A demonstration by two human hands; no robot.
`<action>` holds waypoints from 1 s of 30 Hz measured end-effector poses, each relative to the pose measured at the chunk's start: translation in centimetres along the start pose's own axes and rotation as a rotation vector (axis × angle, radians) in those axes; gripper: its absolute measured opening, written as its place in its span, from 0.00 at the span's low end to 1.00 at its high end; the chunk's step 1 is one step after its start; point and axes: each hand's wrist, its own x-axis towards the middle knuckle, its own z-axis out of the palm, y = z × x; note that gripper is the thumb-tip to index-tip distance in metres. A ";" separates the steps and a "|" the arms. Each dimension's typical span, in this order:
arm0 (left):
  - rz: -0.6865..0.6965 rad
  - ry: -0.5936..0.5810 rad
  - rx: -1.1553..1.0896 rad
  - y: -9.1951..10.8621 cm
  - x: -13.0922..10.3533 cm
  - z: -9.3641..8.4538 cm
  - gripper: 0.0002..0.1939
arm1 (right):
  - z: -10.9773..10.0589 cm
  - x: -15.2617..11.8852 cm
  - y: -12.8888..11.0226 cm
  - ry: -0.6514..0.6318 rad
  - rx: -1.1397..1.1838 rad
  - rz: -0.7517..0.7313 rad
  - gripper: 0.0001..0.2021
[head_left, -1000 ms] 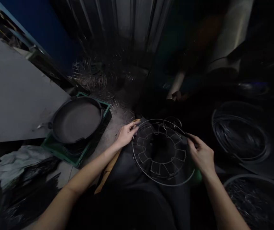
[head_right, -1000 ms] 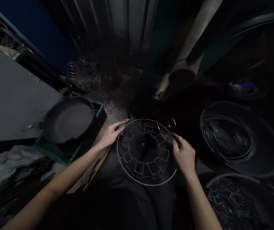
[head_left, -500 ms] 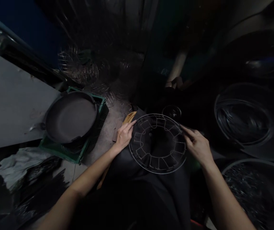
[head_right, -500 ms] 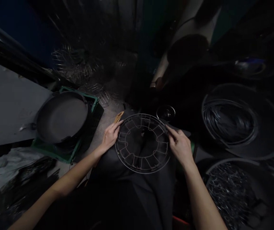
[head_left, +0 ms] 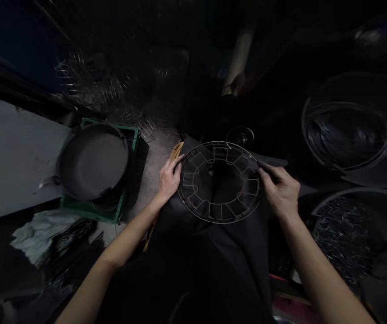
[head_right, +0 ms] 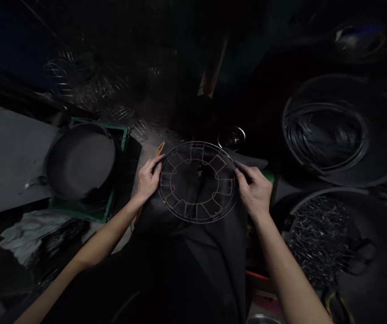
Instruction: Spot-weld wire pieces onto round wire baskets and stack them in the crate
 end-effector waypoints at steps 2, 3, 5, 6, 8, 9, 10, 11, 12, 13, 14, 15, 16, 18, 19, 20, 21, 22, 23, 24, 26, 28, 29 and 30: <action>-0.009 -0.027 0.032 0.1 0.1 -0.1 0.17 | -0.1 0.1 -0.1 -0.021 -0.052 -0.037 0.16; -0.011 -0.028 0.059 0.1 0.2 -0.1 0.18 | -0.2 0.2 -0.1 -0.043 -0.088 -0.045 0.16; -0.003 -0.042 0.113 -0.1 0.6 -0.4 0.18 | -0.3 0.4 -0.1 -0.091 -0.169 -0.060 0.17; 0.006 -0.067 0.129 -0.1 0.8 -0.6 0.19 | -0.4 0.5 -0.1 -0.110 -0.202 -0.069 0.17; 0.025 -0.144 0.141 0.0 1.4 -1.1 0.20 | -0.6 0.7 -0.2 -0.130 -0.240 -0.084 0.18; 0.032 -0.180 0.145 0.0 1.8 -1.3 0.20 | -0.6 0.7 -0.3 -0.129 -0.247 -0.092 0.18; 0.039 -0.208 0.151 0.1 2.1 -1.6 0.20 | -0.7 0.8 -0.4 -0.126 -0.251 -0.097 0.18; 0.049 -0.222 0.160 0.2 2.3 -1.7 0.20 | -0.7 0.9 -0.5 -0.124 -0.255 -0.100 0.19; 0.060 -0.228 0.170 0.2 2.5 -1.8 0.20 | -0.7 1.0 -0.5 -0.124 -0.260 -0.102 0.19; 0.072 -0.231 0.178 0.2 2.7 -1.8 0.20 | -0.7 1.1 -0.6 -0.128 -0.264 -0.104 0.20; 0.082 -0.231 0.184 0.1 2.7 -1.8 0.20 | -0.8 1.2 -0.6 -0.137 -0.266 -0.105 0.20; 0.092 -0.230 0.186 0.0 2.7 -1.6 0.20 | -0.8 1.3 -0.5 -0.145 -0.265 -0.106 0.21; 0.100 -0.227 0.185 -0.2 2.6 -1.5 0.20 | -0.8 1.3 -0.4 -0.153 -0.261 -0.107 0.21; 0.106 -0.209 0.181 -0.7 2.3 -0.9 0.21 | -0.7 1.3 -0.1 -0.168 -0.254 -0.104 0.21; 0.106 -0.199 0.179 -0.9 2.1 -0.6 0.21 | -0.7 1.3 0.2 -0.178 -0.256 -0.097 0.22; 0.101 -0.187 0.175 -1.2 1.9 -0.4 0.21 | -0.6 1.2 0.4 -0.190 -0.258 -0.086 0.22; 0.096 -0.172 0.166 -1.4 1.7 -0.1 0.21 | -0.5 1.2 0.7 -0.206 -0.252 -0.073 0.22; 0.089 -0.155 0.154 -1.7 1.4 0.2 0.22 | -0.4 1.1 0.9 -0.223 -0.232 -0.055 0.23; 0.082 -0.134 0.139 -1.9 1.3 0.4 0.22 | -0.2 1.0 1.1 -0.231 -0.201 -0.035 0.23; 0.077 -0.112 0.123 -2.1 1.1 0.6 0.23 | -0.1 0.8 1.2 -0.222 -0.163 -0.011 0.23; 0.081 -0.071 0.105 -2.5 1.0 0.9 0.24 | -0.1 0.2 1.3 -0.153 -0.103 0.034 0.21; 0.097 -0.050 0.103 -2.8 1.0 1.2 0.25 | -0.5 -1.0 1.2 -0.075 -0.108 0.047 0.20; 0.110 -0.043 0.101 -3.0 1.0 1.4 0.25 | -0.8 -1.8 1.1 -0.062 -0.127 0.036 0.19; 0.119 -0.034 0.099 -3.1 1.0 1.5 0.25 | -1.3 -2.7 1.0 -0.077 -0.148 0.018 0.19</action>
